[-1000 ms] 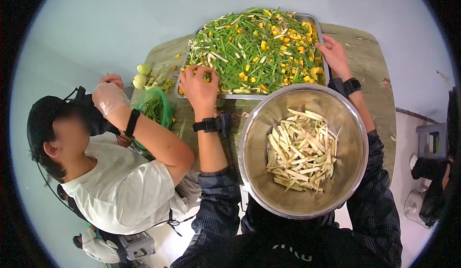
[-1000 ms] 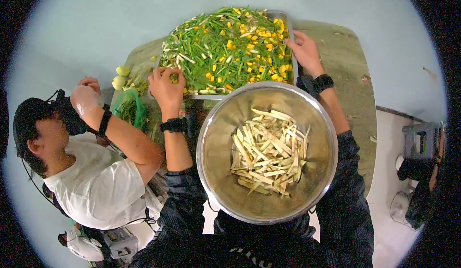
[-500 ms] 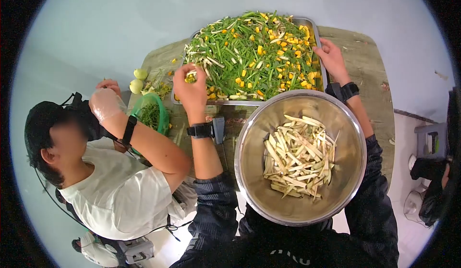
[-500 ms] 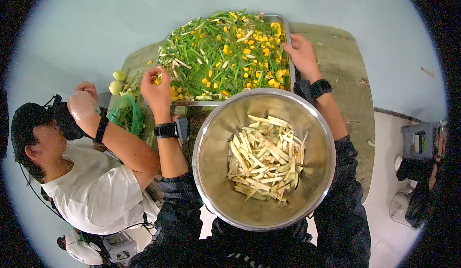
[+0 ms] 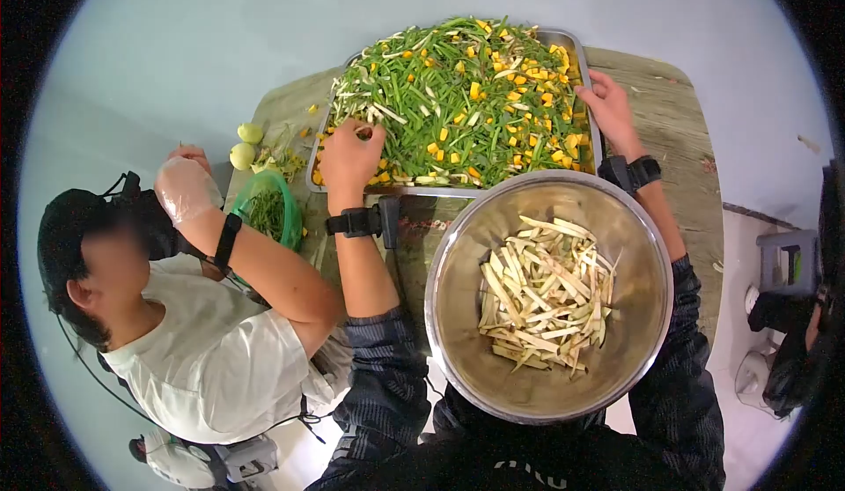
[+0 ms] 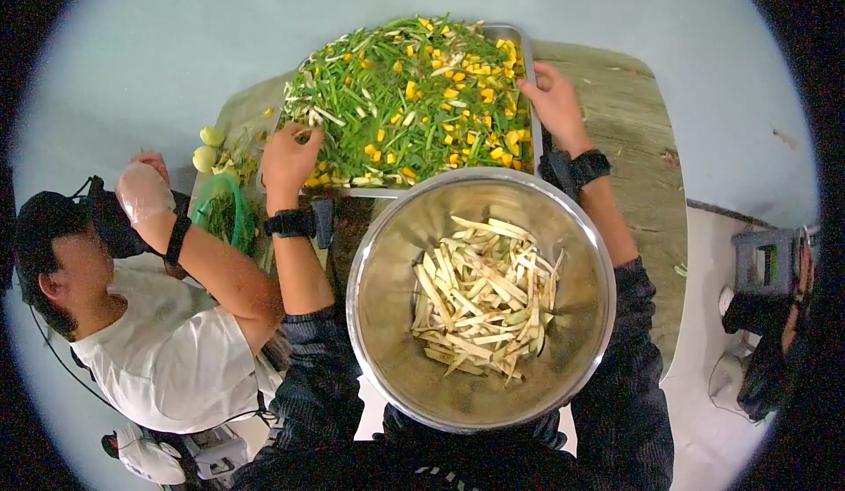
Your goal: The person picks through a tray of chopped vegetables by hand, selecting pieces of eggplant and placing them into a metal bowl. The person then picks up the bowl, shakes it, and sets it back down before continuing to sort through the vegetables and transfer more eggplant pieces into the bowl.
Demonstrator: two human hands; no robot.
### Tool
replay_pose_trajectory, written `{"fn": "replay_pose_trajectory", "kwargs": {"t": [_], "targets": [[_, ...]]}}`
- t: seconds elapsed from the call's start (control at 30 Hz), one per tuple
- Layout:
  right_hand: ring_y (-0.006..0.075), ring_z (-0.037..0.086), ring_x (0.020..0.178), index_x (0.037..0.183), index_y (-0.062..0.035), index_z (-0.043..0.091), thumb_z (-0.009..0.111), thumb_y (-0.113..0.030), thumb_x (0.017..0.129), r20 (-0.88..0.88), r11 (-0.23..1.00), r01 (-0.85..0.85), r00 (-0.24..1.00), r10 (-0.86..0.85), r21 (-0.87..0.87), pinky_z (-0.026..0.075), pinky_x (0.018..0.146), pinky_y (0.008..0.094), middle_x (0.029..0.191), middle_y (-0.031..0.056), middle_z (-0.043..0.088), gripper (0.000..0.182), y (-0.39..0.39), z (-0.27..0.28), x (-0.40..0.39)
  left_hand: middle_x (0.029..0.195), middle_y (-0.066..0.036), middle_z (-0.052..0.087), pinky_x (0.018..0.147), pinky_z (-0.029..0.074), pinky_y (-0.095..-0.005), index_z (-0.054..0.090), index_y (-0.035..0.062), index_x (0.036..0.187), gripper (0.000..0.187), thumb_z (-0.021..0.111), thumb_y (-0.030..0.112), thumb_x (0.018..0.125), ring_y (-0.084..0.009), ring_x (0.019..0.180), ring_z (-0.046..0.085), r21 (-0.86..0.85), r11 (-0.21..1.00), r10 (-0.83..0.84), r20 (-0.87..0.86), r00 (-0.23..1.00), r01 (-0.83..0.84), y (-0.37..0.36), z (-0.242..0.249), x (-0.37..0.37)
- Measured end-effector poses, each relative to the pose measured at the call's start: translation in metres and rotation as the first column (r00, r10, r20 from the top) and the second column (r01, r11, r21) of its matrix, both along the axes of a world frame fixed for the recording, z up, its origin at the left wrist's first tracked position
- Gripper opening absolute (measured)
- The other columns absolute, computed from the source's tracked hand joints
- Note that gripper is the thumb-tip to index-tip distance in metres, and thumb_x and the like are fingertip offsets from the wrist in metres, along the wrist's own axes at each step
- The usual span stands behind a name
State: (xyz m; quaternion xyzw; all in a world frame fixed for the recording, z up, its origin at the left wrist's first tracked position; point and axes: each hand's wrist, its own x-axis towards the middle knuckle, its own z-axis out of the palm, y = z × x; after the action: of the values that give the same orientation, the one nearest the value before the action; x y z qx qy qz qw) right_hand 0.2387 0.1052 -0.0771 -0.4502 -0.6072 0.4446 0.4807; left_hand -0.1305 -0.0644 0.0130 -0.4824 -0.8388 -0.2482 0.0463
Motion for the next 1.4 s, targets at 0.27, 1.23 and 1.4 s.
{"fn": "replay_pose_trajectory", "kwargs": {"t": [0.27, 1.23, 1.4], "targets": [[0.0070, 0.057, 0.065, 0.135, -0.0038, 0.054, 0.064, -0.021, 0.096, -0.056, 0.982, 0.054, 0.996, -0.066, -0.181, 0.045, 0.053, 0.0249, 0.085, 0.0023, 0.063, 0.044, -0.017, 0.023, 0.013, 0.078, -0.014, 0.071, 0.065, 0.052, -0.0442, 0.075, 0.0022, 0.101, 0.034, 0.070, 0.034, 0.089, -0.0309, 0.067, 0.067, 0.224, 0.974, -0.040, 0.072, 0.997, 0.023, -0.012, 0.018, -0.002], [0.0164, 0.069, 0.082, 0.105, 0.0036, 0.069, 0.060, -0.026, 0.088, -0.342, 0.941, -0.020, 0.934, -0.103, -0.337, 0.056, 0.074, 0.0289, 0.095, 0.0090, 0.072, 0.036, -0.296, 0.081, 0.146, 0.086, 0.005, 0.062, 0.062, 0.036, -0.0198, 0.067, 0.0014, 0.098, 0.015, 0.066, 0.016, 0.098, -0.0022, 0.073, 0.045, 0.432, 0.819, -0.574, 0.596, 0.561, 0.378, -0.136, 0.033, 0.082], [0.0209, 0.069, 0.093, 0.115, 0.0021, 0.065, 0.058, -0.030, 0.090, -0.584, 0.851, 0.082, 0.694, -0.422, -0.518, 0.056, 0.086, 0.0332, 0.105, 0.0137, 0.071, 0.041, -0.325, 0.087, 0.181, 0.082, 0.006, 0.058, 0.062, 0.033, -0.0206, 0.067, 0.0025, 0.096, 0.014, 0.065, 0.016, 0.099, -0.0018, 0.071, 0.043, 0.433, 0.814, -0.580, 0.644, 0.499, 0.387, -0.145, 0.011, 0.079]]}}
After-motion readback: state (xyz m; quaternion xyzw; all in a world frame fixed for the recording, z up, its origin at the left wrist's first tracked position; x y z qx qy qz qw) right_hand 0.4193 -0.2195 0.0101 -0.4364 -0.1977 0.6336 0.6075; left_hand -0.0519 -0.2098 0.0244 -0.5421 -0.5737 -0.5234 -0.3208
